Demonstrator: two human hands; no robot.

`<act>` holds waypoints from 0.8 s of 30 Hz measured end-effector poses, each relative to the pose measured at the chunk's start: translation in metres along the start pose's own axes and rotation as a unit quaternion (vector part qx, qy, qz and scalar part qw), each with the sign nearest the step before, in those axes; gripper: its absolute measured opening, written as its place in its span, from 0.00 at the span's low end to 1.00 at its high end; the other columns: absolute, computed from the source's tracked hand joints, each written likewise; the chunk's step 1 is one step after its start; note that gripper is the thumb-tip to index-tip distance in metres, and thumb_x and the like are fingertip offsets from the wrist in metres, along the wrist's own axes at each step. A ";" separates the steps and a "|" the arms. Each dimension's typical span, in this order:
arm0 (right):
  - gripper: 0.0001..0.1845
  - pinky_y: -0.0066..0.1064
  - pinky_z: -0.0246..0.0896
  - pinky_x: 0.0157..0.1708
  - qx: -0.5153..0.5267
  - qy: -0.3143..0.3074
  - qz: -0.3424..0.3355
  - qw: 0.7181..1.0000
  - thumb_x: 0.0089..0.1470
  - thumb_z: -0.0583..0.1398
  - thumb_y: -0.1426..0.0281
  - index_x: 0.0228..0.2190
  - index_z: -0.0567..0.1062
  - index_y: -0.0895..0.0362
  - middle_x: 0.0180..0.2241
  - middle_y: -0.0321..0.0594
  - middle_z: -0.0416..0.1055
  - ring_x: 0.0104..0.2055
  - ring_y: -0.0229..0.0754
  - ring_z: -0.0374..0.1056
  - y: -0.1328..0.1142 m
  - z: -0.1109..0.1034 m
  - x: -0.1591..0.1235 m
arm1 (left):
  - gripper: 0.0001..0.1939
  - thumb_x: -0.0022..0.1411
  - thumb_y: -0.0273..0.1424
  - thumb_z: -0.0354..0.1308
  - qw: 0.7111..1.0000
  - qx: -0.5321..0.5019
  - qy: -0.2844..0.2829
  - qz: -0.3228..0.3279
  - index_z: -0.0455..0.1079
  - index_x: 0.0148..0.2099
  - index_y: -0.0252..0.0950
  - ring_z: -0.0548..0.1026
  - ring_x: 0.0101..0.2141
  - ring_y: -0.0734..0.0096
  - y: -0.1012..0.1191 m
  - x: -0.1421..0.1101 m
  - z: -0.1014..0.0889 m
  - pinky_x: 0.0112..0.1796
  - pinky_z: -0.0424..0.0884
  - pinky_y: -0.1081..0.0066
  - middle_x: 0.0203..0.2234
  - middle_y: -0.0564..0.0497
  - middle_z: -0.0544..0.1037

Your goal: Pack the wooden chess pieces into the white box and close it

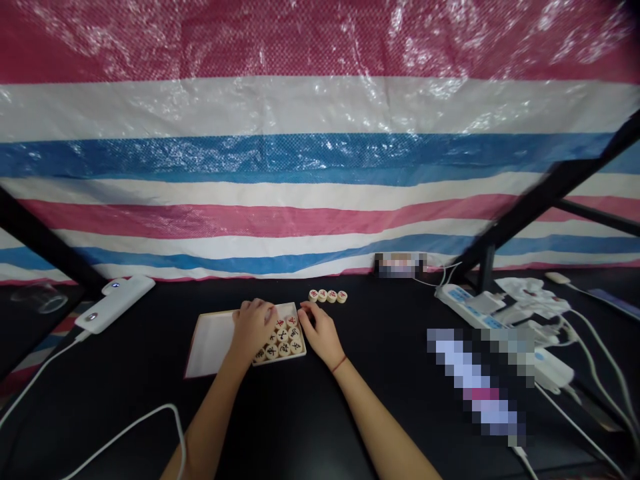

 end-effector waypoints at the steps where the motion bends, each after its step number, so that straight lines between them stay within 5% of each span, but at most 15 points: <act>1: 0.14 0.31 0.65 0.38 0.000 -0.001 0.002 1.000 0.60 0.53 0.64 0.42 0.73 0.57 0.33 0.41 0.75 0.34 0.41 0.71 -0.001 0.000 0.000 | 0.16 0.66 0.35 0.46 1.000 0.008 0.004 0.029 0.76 0.41 0.39 0.69 0.41 0.60 -0.009 0.000 -0.001 0.42 0.61 0.62 0.38 0.47 0.76; 7: 0.15 0.30 0.63 0.35 0.010 -0.039 0.005 0.999 0.62 0.50 0.63 0.43 0.72 0.56 0.30 0.39 0.74 0.31 0.41 0.70 -0.005 0.002 0.000 | 0.16 0.65 0.33 0.48 0.995 0.011 -0.005 0.099 0.75 0.32 0.38 0.68 0.37 0.63 -0.044 -0.009 -0.001 0.41 0.62 0.64 0.34 0.47 0.74; 13: 0.16 0.29 0.63 0.33 0.008 -0.045 0.028 0.999 0.61 0.51 0.62 0.44 0.71 0.57 0.30 0.39 0.73 0.30 0.40 0.70 -0.003 0.002 0.000 | 0.14 0.64 0.33 0.49 0.995 0.008 0.036 0.097 0.75 0.33 0.39 0.66 0.38 0.60 -0.044 -0.015 -0.001 0.41 0.62 0.61 0.37 0.46 0.72; 24: 0.16 0.28 0.63 0.32 -0.002 -0.038 0.021 0.999 0.61 0.52 0.63 0.43 0.72 0.58 0.29 0.39 0.74 0.29 0.39 0.70 -0.003 0.002 0.002 | 0.07 0.59 0.29 0.52 0.995 -0.030 -0.029 0.085 0.71 0.37 0.41 0.67 0.44 0.58 -0.040 -0.020 -0.008 0.44 0.59 0.60 0.40 0.50 0.76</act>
Point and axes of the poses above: each hand's wrist, its own x-axis towards the middle knuckle, its own z-axis out of the palm, y = z × x, the point moved 1 cm from there along x, towards the middle knuckle
